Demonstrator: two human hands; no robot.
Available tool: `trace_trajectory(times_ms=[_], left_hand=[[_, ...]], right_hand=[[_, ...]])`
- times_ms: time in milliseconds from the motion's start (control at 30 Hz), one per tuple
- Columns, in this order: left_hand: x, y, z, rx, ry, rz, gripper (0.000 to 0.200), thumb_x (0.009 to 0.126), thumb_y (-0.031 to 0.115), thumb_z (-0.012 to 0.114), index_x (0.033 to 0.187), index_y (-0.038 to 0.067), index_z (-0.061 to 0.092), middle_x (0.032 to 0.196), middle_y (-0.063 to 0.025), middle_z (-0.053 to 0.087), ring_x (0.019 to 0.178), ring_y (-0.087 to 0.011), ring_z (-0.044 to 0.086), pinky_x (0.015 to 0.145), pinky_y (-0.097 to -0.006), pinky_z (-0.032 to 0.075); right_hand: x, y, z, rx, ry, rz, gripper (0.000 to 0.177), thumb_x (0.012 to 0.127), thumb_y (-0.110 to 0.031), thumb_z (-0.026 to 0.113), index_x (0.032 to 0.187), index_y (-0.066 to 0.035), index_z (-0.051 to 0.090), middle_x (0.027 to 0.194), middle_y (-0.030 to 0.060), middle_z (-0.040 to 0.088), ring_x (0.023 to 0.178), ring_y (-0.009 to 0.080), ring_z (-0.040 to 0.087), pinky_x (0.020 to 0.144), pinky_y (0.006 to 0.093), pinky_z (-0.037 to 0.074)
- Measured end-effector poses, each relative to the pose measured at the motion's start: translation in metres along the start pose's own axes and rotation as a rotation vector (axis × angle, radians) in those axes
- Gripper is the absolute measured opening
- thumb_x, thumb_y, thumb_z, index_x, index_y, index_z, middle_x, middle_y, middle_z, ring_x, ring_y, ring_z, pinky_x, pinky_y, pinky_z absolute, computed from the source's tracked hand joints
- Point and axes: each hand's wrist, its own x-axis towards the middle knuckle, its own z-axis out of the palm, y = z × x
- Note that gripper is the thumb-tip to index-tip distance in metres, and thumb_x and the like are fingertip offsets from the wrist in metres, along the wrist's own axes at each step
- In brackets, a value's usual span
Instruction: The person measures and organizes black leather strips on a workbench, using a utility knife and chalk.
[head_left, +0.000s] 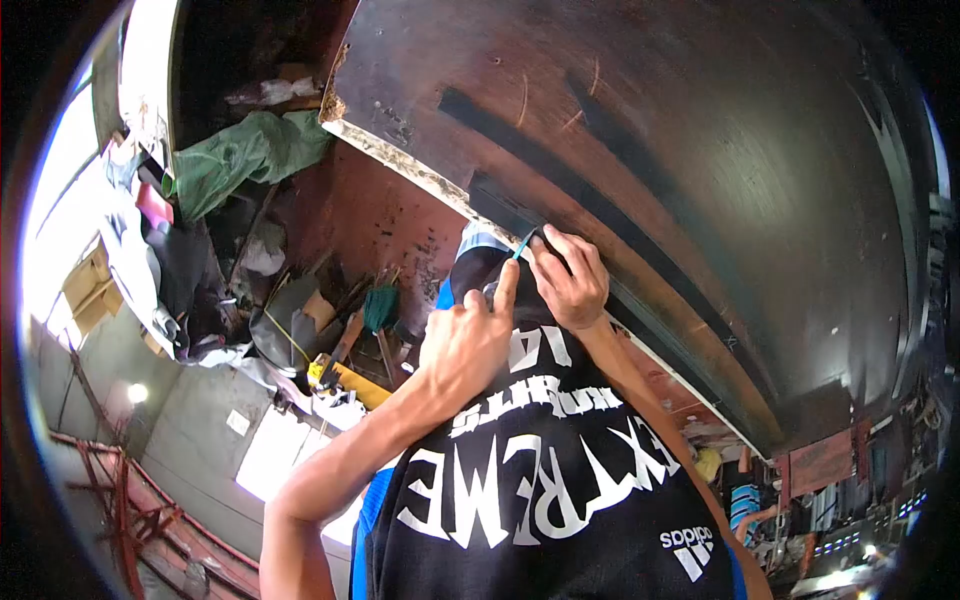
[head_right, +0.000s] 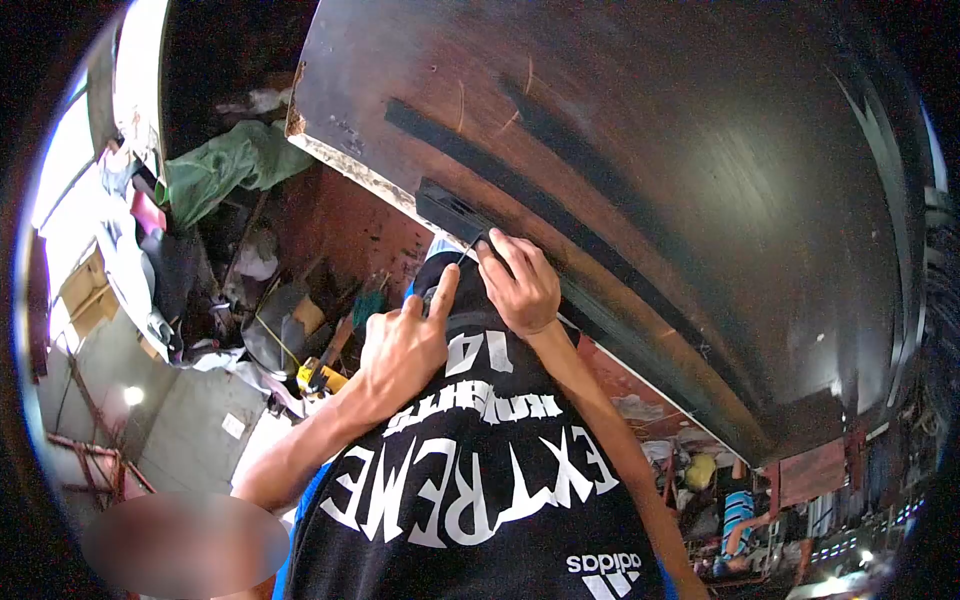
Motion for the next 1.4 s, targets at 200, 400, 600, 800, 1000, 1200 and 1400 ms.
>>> trace_trajectory(times_ms=[200,400,600,800,1000,1200,1400], left_hand=[[-0.003,-0.010,0.019,-0.049,0.128,0.004,0.077,0.078,0.009,0.061,0.151,0.010,0.038,0.084,-0.0215,0.065,0.058,-0.0337,0.067,0.050,-0.0435,0.055],[-0.001,-0.058,0.085,-0.131,0.493,0.235,0.080,0.076,-0.001,0.062,0.151,0.014,0.041,0.072,-0.0089,0.054,0.052,-0.0238,0.060,0.043,-0.0370,0.050],[-0.006,-0.051,0.077,-0.205,0.531,0.160,0.077,0.078,0.001,0.062,0.149,0.023,0.046,0.071,-0.0116,0.056,0.056,-0.0286,0.063,0.048,-0.0416,0.051],[-0.010,-0.041,0.055,-0.198,0.450,0.113,0.074,0.078,0.004,0.063,0.148,0.022,0.047,0.078,-0.0187,0.063,0.061,-0.0323,0.067,0.050,-0.0422,0.053],[-0.007,-0.057,0.075,-0.313,0.522,0.175,0.078,0.079,0.001,0.065,0.150,0.025,0.045,0.077,-0.0152,0.059,0.060,-0.0326,0.064,0.054,-0.0434,0.053],[-0.004,-0.061,0.091,-0.365,0.542,0.187,0.077,0.082,-0.001,0.064,0.150,0.030,0.045,0.073,-0.0115,0.052,0.059,-0.0310,0.059,0.055,-0.0433,0.053],[-0.020,-0.047,0.068,-0.264,0.477,0.112,0.072,0.083,0.007,0.064,0.149,0.029,0.044,0.080,-0.0170,0.060,0.057,-0.0334,0.065,0.049,-0.0444,0.053]], right_hand=[[0.003,-0.002,0.000,-0.044,0.002,-0.011,0.016,0.078,-0.008,0.079,0.093,-0.007,0.074,0.108,0.0064,0.070,0.092,0.0221,0.066,0.079,0.0307,0.056],[0.002,-0.003,0.008,-0.057,0.093,-0.002,0.014,0.076,-0.007,0.081,0.086,-0.009,0.072,0.105,0.0041,0.071,0.088,0.0218,0.065,0.074,0.0305,0.055],[-0.002,-0.005,0.007,-0.074,0.080,-0.001,0.020,0.074,-0.007,0.081,0.093,-0.009,0.074,0.107,0.0033,0.070,0.089,0.0225,0.064,0.077,0.0328,0.054],[-0.004,-0.002,0.010,-0.080,0.085,-0.033,0.023,0.073,-0.006,0.080,0.095,-0.009,0.073,0.108,0.0045,0.069,0.090,0.0235,0.063,0.077,0.0338,0.054],[-0.006,-0.002,0.010,-0.084,0.090,-0.027,0.023,0.073,-0.007,0.080,0.095,-0.009,0.073,0.108,0.0037,0.069,0.090,0.0232,0.063,0.077,0.0336,0.054],[-0.005,-0.003,0.010,-0.097,0.102,-0.031,0.023,0.073,-0.008,0.080,0.095,-0.010,0.074,0.107,0.0028,0.069,0.089,0.0224,0.063,0.076,0.0324,0.054],[-0.003,-0.004,0.008,-0.088,0.105,-0.037,0.022,0.073,-0.006,0.080,0.094,-0.009,0.074,0.105,0.0035,0.069,0.086,0.0224,0.063,0.075,0.0321,0.055]])
